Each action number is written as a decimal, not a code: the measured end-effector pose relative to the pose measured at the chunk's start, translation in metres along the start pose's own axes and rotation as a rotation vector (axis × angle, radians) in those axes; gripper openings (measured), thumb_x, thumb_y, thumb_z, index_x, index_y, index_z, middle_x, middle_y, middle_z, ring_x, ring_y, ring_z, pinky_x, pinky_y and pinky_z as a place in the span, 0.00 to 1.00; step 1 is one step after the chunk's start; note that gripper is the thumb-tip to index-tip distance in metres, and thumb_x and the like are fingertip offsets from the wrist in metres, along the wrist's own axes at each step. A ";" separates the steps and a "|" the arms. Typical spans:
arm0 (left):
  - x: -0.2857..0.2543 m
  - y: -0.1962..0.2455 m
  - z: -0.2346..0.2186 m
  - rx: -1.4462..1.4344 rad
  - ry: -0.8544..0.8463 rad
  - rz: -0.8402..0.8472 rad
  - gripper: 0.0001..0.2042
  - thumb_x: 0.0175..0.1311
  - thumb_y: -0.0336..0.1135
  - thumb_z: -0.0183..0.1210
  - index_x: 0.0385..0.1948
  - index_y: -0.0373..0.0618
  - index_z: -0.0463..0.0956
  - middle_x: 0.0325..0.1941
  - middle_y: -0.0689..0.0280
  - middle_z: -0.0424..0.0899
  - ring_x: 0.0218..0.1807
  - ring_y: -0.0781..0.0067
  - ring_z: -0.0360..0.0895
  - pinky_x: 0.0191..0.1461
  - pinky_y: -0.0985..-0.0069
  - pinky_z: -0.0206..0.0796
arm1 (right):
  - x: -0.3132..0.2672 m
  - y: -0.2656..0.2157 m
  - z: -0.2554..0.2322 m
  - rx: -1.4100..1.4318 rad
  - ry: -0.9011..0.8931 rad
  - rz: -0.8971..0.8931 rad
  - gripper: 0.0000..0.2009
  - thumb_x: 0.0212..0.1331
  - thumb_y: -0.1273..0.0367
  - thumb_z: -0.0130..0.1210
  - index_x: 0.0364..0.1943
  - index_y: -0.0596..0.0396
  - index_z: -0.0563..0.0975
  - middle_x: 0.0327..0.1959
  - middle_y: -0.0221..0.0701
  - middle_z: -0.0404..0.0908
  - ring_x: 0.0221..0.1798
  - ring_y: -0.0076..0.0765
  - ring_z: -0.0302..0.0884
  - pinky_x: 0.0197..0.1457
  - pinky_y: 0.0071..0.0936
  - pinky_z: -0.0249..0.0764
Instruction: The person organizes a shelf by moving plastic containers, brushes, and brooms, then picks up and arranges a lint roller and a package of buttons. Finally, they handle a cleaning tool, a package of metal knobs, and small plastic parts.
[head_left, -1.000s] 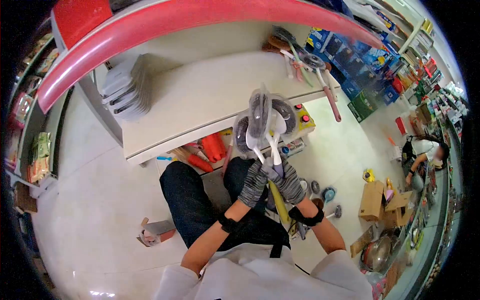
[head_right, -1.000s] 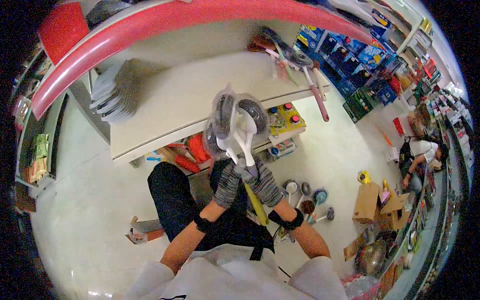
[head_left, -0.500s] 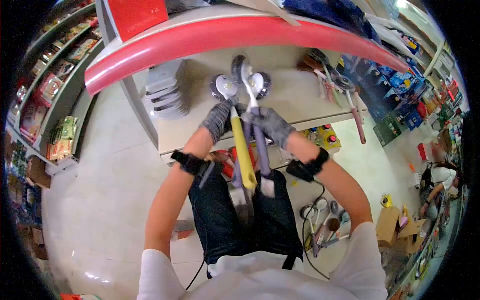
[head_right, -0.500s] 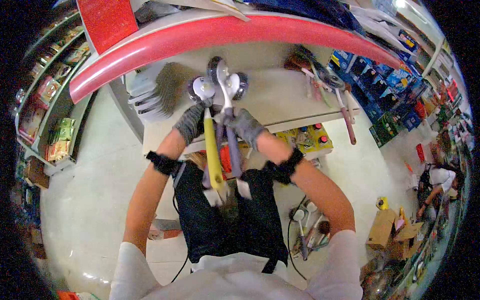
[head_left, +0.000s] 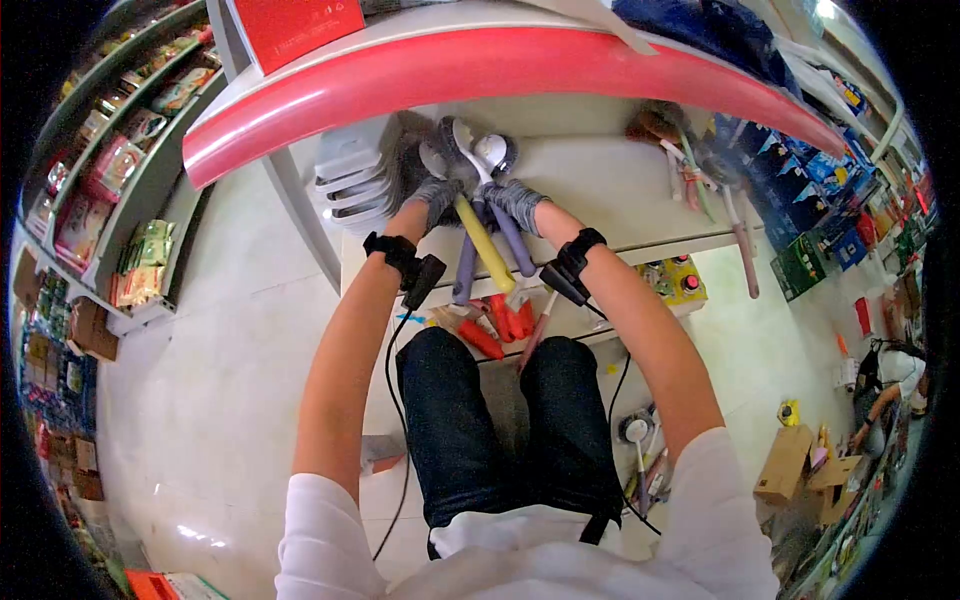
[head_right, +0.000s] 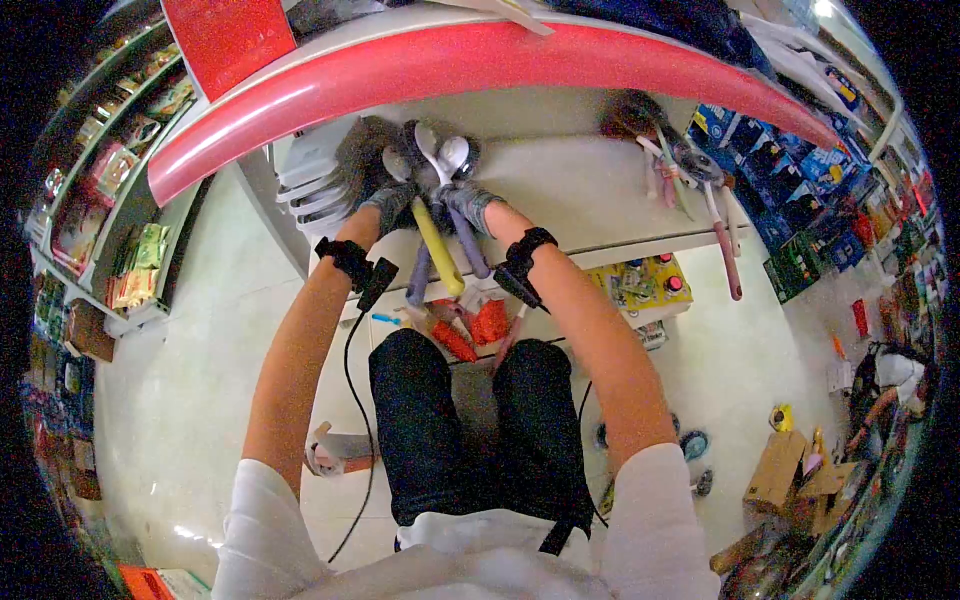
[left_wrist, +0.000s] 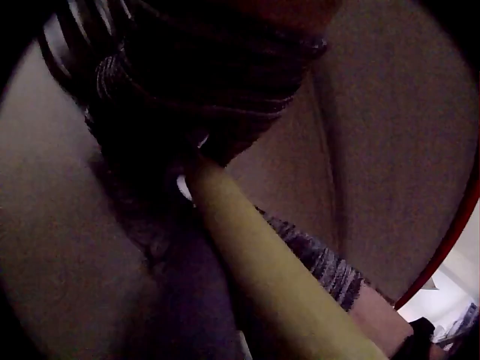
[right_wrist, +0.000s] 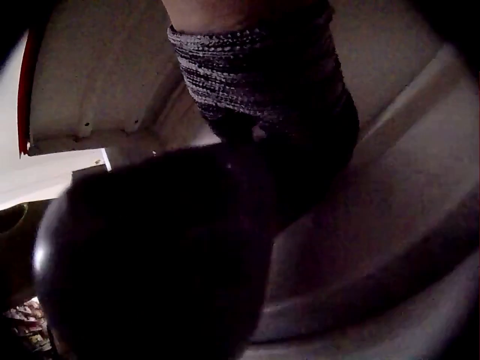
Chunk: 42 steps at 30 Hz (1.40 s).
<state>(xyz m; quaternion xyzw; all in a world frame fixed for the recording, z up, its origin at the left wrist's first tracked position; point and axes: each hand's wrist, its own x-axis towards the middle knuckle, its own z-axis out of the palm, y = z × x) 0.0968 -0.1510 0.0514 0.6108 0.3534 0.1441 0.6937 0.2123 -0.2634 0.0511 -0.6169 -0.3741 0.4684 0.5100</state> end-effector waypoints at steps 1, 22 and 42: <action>-0.002 0.006 0.005 0.071 0.040 -0.013 0.06 0.56 0.35 0.47 0.31 0.44 0.70 0.27 0.62 0.75 0.25 0.66 0.72 0.28 0.70 0.67 | 0.005 0.007 -0.002 -0.035 0.020 -0.053 0.07 0.54 0.67 0.46 0.28 0.56 0.72 0.19 0.29 0.73 0.20 0.27 0.69 0.24 0.25 0.69; 0.014 -0.018 -0.017 0.281 0.077 0.118 0.12 0.54 0.42 0.50 0.35 0.47 0.69 0.23 0.65 0.72 0.24 0.71 0.68 0.26 0.73 0.63 | 0.028 0.002 -0.017 -0.204 0.146 -0.166 0.11 0.51 0.64 0.51 0.36 0.53 0.70 0.15 0.24 0.66 0.13 0.22 0.62 0.14 0.23 0.66; 0.003 -0.004 -0.020 1.275 0.161 0.616 0.28 0.41 0.52 0.58 0.39 0.36 0.71 0.43 0.47 0.72 0.47 0.55 0.69 0.49 0.68 0.62 | -0.028 0.028 -0.075 -0.837 0.475 -0.215 0.19 0.45 0.61 0.50 0.40 0.58 0.68 0.29 0.45 0.74 0.34 0.45 0.72 0.40 0.34 0.67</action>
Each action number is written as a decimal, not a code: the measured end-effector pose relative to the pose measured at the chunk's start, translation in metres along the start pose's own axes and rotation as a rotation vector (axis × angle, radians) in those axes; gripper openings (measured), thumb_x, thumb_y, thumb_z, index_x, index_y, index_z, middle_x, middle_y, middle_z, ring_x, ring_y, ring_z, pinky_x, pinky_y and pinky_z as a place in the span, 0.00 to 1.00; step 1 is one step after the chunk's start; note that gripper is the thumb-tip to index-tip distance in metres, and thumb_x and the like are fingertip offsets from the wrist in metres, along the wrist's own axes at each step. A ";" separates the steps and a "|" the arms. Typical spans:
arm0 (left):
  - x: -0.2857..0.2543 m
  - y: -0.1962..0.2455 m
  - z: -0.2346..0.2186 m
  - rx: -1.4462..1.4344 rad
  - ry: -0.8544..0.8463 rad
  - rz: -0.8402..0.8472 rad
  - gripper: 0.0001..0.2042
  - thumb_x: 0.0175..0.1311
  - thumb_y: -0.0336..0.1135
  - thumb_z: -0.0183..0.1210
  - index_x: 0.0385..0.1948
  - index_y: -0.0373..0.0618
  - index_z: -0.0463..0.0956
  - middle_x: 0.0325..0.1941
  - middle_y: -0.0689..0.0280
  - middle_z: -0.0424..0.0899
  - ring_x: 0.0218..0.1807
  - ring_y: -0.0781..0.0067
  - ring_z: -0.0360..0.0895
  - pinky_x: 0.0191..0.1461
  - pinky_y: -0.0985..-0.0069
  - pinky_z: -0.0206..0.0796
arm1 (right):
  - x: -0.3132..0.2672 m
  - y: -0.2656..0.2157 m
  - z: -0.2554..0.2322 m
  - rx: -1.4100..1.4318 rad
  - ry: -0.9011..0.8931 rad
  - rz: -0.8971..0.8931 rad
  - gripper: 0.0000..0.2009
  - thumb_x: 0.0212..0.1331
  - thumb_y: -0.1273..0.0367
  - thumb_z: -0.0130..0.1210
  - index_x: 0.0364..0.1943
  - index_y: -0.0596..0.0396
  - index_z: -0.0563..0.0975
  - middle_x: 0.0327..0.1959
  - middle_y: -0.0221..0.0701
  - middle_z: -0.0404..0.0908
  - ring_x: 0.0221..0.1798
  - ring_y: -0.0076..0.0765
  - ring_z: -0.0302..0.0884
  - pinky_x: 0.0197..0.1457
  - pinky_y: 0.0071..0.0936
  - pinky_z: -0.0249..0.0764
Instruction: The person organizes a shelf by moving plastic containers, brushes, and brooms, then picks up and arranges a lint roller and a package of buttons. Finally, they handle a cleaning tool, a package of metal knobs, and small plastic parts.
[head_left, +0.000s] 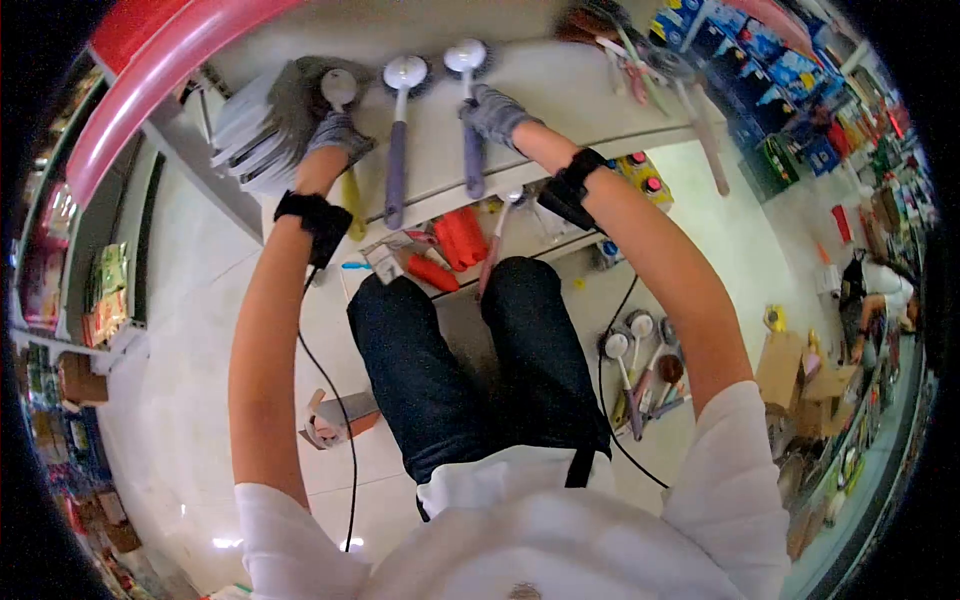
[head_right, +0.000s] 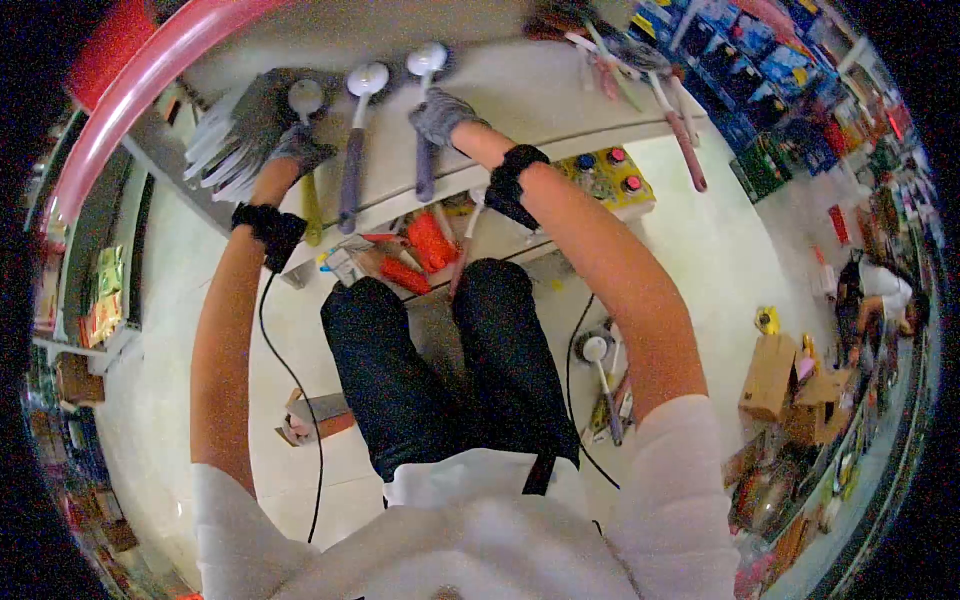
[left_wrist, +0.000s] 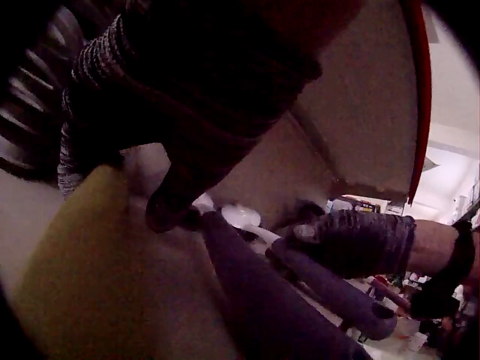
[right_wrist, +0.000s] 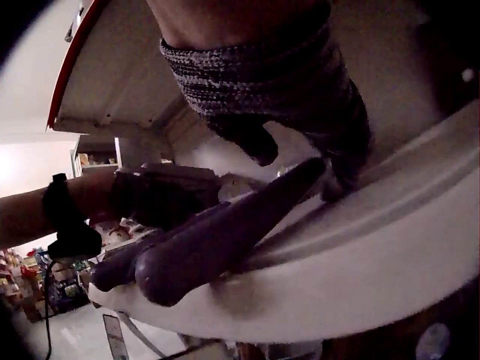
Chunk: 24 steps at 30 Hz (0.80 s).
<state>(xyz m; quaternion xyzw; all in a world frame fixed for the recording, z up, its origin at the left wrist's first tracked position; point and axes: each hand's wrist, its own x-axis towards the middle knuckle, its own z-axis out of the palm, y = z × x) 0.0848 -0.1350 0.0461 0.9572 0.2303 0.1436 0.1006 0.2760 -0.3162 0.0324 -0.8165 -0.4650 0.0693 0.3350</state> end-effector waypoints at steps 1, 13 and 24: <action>-0.001 0.000 0.000 0.056 -0.007 0.020 0.28 0.41 0.52 0.58 0.39 0.35 0.70 0.43 0.47 0.72 0.47 0.54 0.69 0.49 0.68 0.62 | -0.001 0.000 -0.003 -0.050 -0.022 -0.046 0.20 0.45 0.60 0.50 0.40 0.58 0.69 0.31 0.46 0.75 0.36 0.46 0.72 0.42 0.34 0.67; -0.063 -0.003 0.006 0.110 0.008 0.083 0.26 0.48 0.42 0.55 0.48 0.39 0.63 0.48 0.47 0.67 0.52 0.49 0.63 0.53 0.67 0.57 | -0.256 0.107 -0.094 -0.316 0.588 0.003 0.08 0.51 0.69 0.48 0.35 0.56 0.71 0.31 0.39 0.76 0.35 0.42 0.74 0.39 0.32 0.69; -0.118 0.044 0.003 0.042 -0.005 -0.004 0.20 0.51 0.28 0.51 0.49 0.47 0.65 0.53 0.50 0.62 0.54 0.53 0.62 0.56 0.68 0.55 | -0.577 0.267 0.067 -0.263 -0.209 1.086 0.23 0.52 0.55 0.44 0.44 0.61 0.67 0.30 0.47 0.73 0.34 0.52 0.70 0.37 0.43 0.65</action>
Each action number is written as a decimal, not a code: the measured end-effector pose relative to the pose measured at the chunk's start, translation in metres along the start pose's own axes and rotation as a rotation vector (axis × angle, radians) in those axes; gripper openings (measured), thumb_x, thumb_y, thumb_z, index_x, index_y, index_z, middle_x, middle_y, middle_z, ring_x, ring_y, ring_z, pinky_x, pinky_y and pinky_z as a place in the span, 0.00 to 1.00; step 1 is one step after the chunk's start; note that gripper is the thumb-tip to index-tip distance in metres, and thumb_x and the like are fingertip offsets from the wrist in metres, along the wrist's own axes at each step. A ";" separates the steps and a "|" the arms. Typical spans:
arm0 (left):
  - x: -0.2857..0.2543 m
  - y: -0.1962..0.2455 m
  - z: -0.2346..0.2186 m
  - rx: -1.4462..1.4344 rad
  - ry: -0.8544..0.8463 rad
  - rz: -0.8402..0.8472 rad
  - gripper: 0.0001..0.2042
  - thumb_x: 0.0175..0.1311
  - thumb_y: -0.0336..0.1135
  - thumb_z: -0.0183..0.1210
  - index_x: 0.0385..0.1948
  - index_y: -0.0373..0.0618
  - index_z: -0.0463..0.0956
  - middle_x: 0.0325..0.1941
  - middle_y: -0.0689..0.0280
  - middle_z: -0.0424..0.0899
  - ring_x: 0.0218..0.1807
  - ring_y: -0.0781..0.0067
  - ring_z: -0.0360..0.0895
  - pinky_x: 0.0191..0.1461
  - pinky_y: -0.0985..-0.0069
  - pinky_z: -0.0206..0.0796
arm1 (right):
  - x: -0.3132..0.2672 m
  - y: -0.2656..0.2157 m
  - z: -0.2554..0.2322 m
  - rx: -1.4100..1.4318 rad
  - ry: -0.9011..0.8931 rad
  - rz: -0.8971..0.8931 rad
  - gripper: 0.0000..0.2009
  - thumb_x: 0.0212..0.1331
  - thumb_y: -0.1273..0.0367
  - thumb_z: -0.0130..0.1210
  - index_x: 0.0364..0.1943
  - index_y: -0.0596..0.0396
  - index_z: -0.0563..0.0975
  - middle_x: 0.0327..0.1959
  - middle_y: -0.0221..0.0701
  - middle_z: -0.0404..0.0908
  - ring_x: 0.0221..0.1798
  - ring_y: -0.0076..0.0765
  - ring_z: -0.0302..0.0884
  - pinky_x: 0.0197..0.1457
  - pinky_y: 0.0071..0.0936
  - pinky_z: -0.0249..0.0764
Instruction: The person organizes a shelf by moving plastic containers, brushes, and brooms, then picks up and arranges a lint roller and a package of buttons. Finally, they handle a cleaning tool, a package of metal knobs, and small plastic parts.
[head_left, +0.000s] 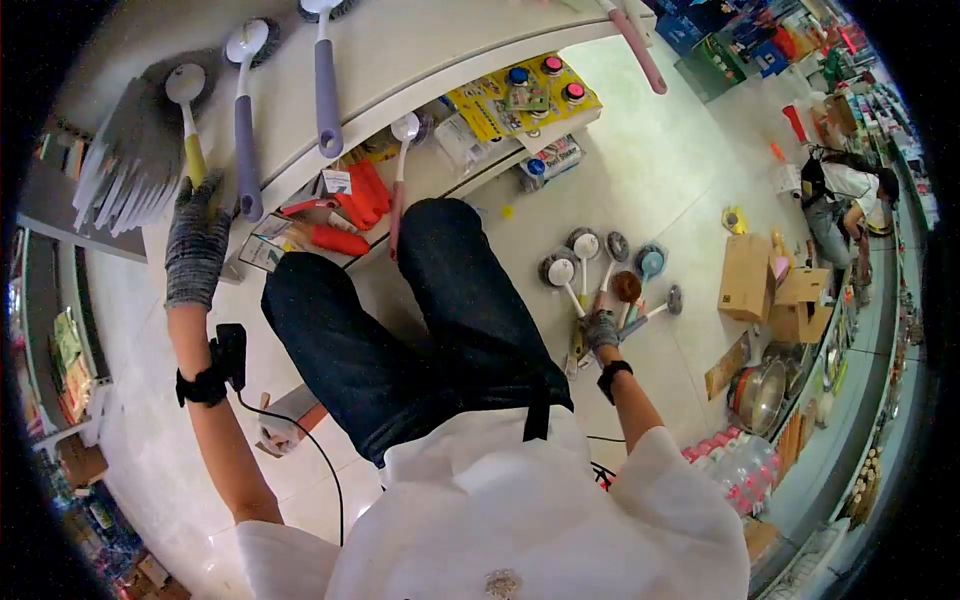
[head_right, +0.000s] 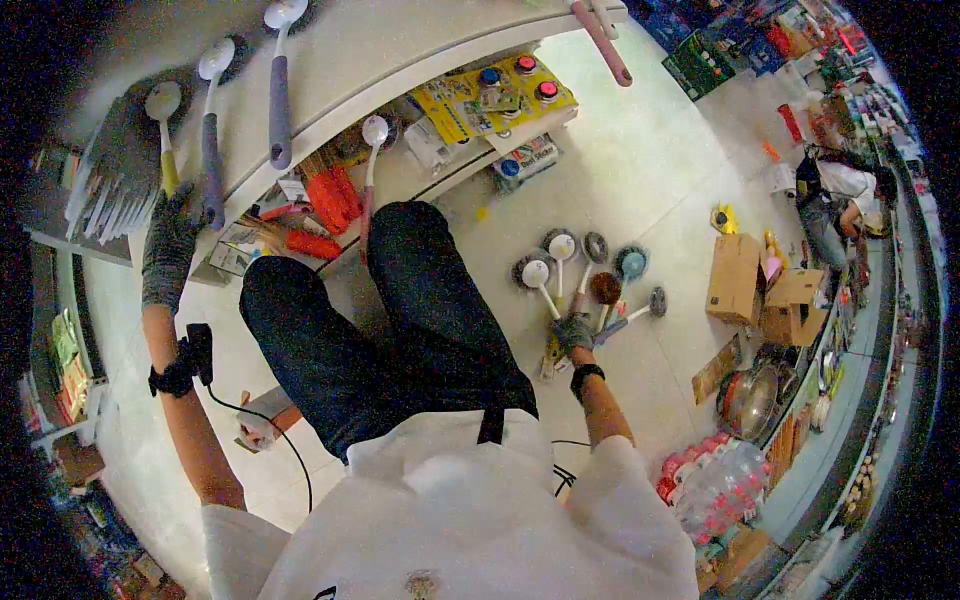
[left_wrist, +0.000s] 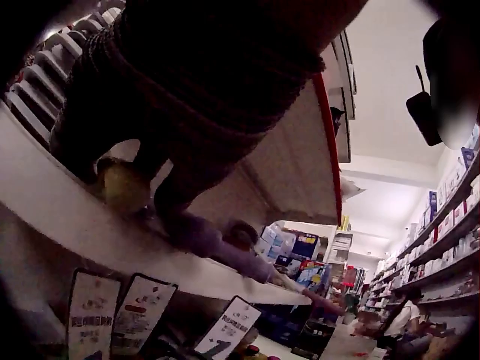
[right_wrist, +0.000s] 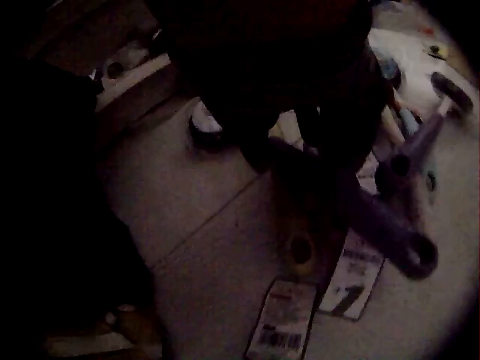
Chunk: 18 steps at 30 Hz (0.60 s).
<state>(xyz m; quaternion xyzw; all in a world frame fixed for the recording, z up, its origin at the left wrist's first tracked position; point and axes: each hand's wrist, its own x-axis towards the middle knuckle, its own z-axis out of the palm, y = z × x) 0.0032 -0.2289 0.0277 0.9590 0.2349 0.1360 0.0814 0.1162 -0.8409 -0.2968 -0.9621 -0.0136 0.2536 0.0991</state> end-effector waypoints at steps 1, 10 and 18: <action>-0.004 -0.004 0.001 0.015 0.010 0.030 0.20 0.51 0.28 0.51 0.49 0.46 0.64 0.53 0.50 0.62 0.54 0.53 0.62 0.57 0.69 0.55 | -0.004 0.001 0.010 0.025 0.023 0.023 0.23 0.52 0.55 0.44 0.44 0.61 0.67 0.29 0.47 0.73 0.33 0.53 0.70 0.37 0.43 0.65; -0.020 0.002 0.000 -0.044 0.039 0.030 0.19 0.51 0.25 0.49 0.48 0.44 0.65 0.53 0.50 0.63 0.54 0.54 0.62 0.57 0.69 0.55 | -0.029 -0.061 -0.017 0.277 0.374 -0.055 0.16 0.51 0.66 0.46 0.42 0.62 0.64 0.29 0.44 0.71 0.32 0.49 0.69 0.36 0.40 0.64; -0.018 0.014 0.003 -0.033 0.098 -0.041 0.20 0.49 0.27 0.50 0.48 0.43 0.65 0.51 0.50 0.63 0.53 0.52 0.62 0.57 0.67 0.54 | 0.025 -0.046 0.033 0.041 0.465 0.007 0.13 0.48 0.65 0.49 0.35 0.60 0.69 0.27 0.43 0.72 0.32 0.51 0.70 0.33 0.37 0.67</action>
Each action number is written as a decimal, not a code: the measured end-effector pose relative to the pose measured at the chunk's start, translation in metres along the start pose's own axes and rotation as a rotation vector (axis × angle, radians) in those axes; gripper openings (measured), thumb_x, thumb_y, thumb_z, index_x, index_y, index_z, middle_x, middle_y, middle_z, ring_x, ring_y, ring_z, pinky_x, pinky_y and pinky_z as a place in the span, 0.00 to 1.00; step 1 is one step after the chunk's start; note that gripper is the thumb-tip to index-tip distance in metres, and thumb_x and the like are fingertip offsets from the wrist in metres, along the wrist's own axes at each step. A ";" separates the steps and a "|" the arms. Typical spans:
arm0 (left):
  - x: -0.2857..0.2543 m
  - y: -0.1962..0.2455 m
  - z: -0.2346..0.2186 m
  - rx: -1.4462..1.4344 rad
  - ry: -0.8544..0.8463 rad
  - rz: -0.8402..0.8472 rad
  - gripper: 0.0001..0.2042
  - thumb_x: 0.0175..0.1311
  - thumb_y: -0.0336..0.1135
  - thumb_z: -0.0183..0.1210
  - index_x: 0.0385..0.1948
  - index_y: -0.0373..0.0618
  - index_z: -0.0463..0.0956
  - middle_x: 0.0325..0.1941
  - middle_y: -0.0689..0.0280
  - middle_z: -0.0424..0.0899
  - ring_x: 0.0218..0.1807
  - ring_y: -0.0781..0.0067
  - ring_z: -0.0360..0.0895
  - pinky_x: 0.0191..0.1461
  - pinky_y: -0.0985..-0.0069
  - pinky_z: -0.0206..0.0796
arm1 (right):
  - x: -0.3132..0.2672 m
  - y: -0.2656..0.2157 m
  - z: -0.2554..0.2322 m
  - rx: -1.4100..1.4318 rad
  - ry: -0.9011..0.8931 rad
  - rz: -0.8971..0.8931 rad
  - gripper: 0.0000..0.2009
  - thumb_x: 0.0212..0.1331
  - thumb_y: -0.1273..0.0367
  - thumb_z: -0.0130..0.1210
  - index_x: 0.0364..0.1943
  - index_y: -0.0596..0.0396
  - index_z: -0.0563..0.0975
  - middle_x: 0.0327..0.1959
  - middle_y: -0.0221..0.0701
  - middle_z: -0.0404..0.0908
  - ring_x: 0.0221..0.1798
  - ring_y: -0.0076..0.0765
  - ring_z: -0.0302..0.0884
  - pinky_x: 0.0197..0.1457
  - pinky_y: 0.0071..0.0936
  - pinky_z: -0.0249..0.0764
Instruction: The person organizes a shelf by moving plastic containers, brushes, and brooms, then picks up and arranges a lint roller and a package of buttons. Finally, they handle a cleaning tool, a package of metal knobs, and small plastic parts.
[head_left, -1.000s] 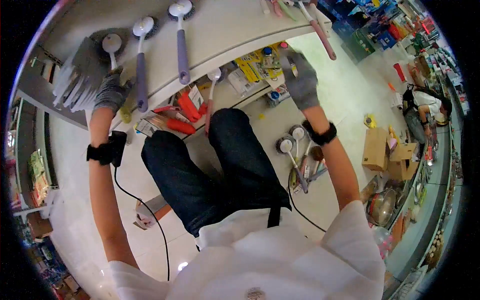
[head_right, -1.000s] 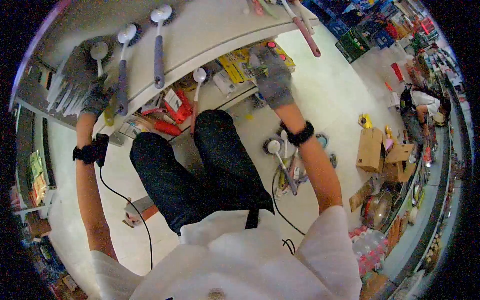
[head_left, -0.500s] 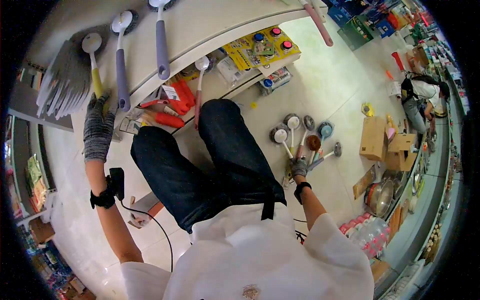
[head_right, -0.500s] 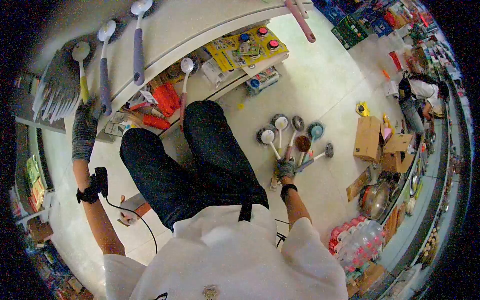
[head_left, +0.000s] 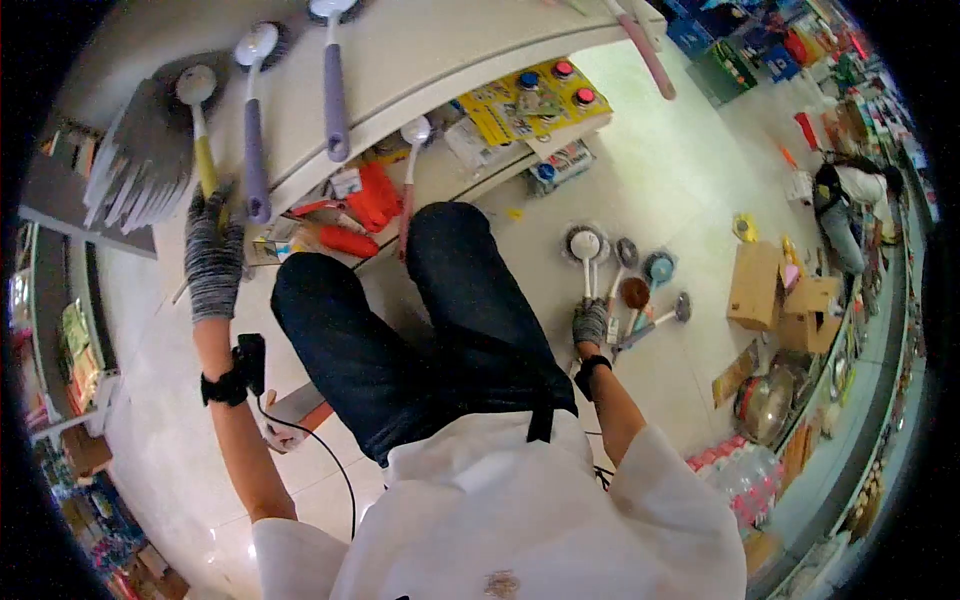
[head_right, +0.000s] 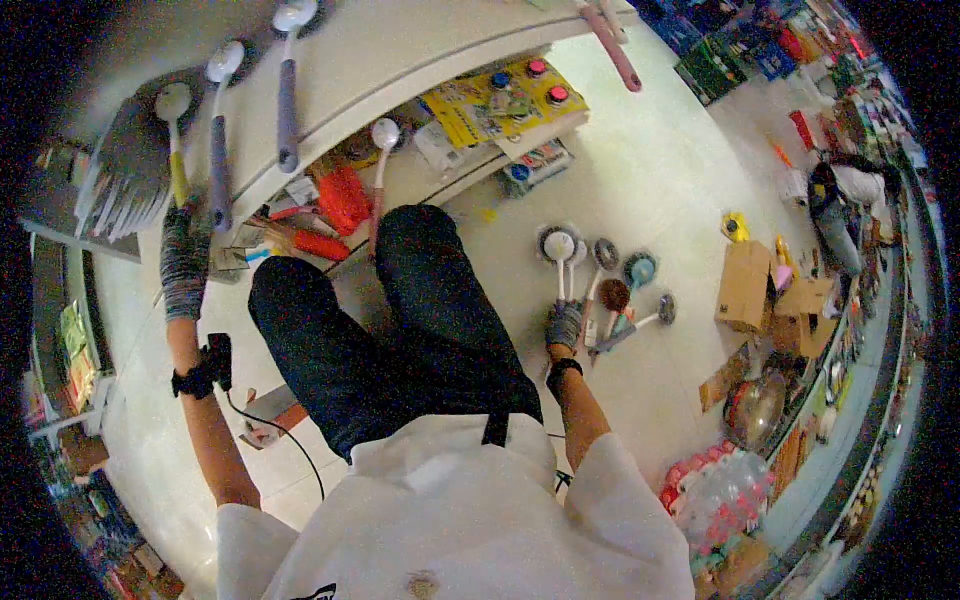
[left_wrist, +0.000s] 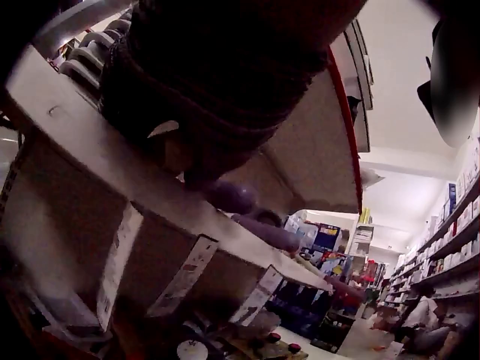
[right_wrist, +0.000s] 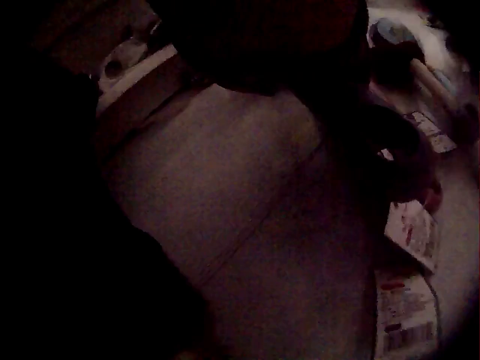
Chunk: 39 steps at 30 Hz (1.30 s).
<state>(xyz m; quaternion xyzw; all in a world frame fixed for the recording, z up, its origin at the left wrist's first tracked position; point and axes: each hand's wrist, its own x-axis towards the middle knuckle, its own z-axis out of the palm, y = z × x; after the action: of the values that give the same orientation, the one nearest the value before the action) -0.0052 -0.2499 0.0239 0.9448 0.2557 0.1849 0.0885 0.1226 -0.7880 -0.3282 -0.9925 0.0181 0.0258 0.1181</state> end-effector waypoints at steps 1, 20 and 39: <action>0.005 -0.015 0.009 0.061 0.017 0.034 0.20 0.49 0.26 0.50 0.48 0.44 0.65 0.50 0.49 0.64 0.51 0.51 0.62 0.56 0.66 0.55 | 0.002 0.000 0.010 0.066 -0.102 0.121 0.12 0.48 0.64 0.49 0.31 0.59 0.70 0.25 0.43 0.72 0.31 0.52 0.70 0.32 0.38 0.67; 0.026 0.074 0.012 0.206 0.248 0.136 0.22 0.47 0.46 0.55 0.38 0.36 0.71 0.56 0.52 0.60 0.57 0.50 0.55 0.61 0.62 0.44 | -0.003 -0.039 -0.042 0.151 0.412 -0.309 0.14 0.52 0.65 0.48 0.39 0.58 0.67 0.27 0.44 0.72 0.28 0.46 0.70 0.37 0.31 0.64; 0.066 0.113 0.026 -0.013 0.136 0.241 0.34 0.39 0.41 0.59 0.51 0.36 0.57 0.53 0.48 0.61 0.57 0.48 0.56 0.59 0.65 0.49 | 0.051 -0.489 -0.278 0.961 0.007 -1.081 0.27 0.46 0.74 0.48 0.54 0.57 0.56 0.45 0.40 0.68 0.41 0.37 0.69 0.46 0.28 0.66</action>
<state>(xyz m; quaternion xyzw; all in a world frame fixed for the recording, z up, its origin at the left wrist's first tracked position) 0.1089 -0.3138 0.0492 0.9533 0.1447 0.2595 0.0541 0.2067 -0.3800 0.0528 -0.7013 -0.4655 -0.0501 0.5375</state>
